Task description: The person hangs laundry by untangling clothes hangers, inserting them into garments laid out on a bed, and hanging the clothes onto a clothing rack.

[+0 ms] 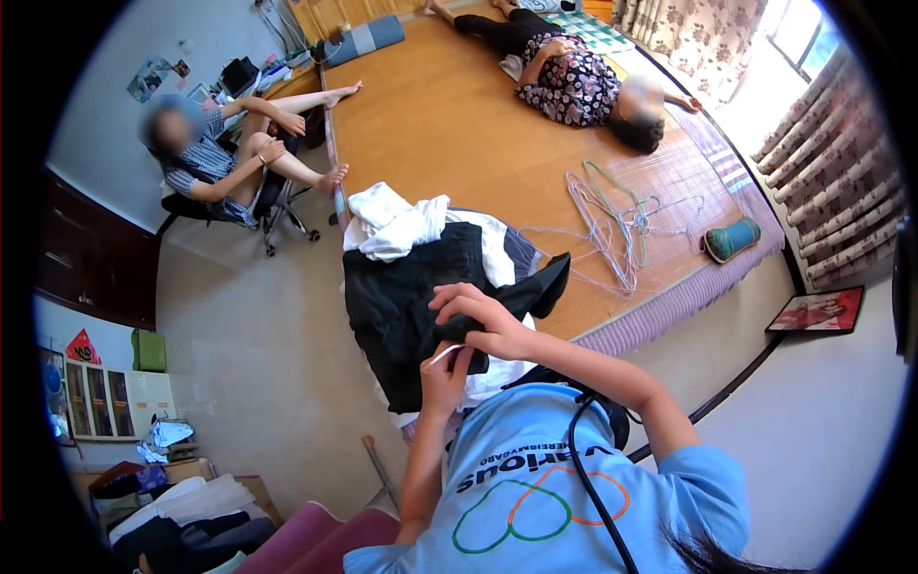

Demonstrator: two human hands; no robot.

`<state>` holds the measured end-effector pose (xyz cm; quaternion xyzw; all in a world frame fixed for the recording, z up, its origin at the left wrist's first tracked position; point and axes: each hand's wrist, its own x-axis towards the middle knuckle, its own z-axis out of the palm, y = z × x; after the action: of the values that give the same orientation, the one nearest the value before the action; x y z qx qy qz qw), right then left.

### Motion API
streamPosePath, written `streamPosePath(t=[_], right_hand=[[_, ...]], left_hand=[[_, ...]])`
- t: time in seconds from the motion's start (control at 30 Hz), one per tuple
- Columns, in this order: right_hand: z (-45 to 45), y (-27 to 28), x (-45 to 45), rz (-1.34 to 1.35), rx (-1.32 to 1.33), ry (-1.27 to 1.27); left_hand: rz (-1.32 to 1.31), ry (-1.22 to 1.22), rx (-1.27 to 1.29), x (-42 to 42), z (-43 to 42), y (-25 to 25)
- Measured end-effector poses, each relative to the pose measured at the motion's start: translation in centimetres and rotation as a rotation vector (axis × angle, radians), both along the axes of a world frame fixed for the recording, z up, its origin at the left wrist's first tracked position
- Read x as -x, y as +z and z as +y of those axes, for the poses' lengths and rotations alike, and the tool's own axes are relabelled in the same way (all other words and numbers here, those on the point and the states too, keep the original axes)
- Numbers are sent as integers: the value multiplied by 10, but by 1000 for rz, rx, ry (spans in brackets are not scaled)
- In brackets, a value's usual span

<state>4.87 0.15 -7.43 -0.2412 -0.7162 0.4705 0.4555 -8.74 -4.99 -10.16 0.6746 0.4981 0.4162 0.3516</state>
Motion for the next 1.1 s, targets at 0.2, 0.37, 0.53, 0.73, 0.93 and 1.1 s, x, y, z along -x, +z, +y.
streamPosePath(t=[0.2, 0.37, 0.53, 0.73, 0.93, 1.1], right_hand=[[2, 11, -23, -168, -27, 107], [2, 18, -46, -634, -522, -116], [5, 3, -47, -782, -619, -94], [5, 27, -48, -582, -537, -219], [12, 64, -67, -631, -511, -350], [11, 84, -48, -608, -564, -336]], left_hand=[[-123, 106, 3, -3, 0, 10], [37, 146, -153, 11, 0, 6], [98, 62, -213, 10, -3, 28], [428, 202, -408, 33, -6, 44], [603, 227, -538, 81, -15, 62], [648, 398, -491, 84, -16, 74]])
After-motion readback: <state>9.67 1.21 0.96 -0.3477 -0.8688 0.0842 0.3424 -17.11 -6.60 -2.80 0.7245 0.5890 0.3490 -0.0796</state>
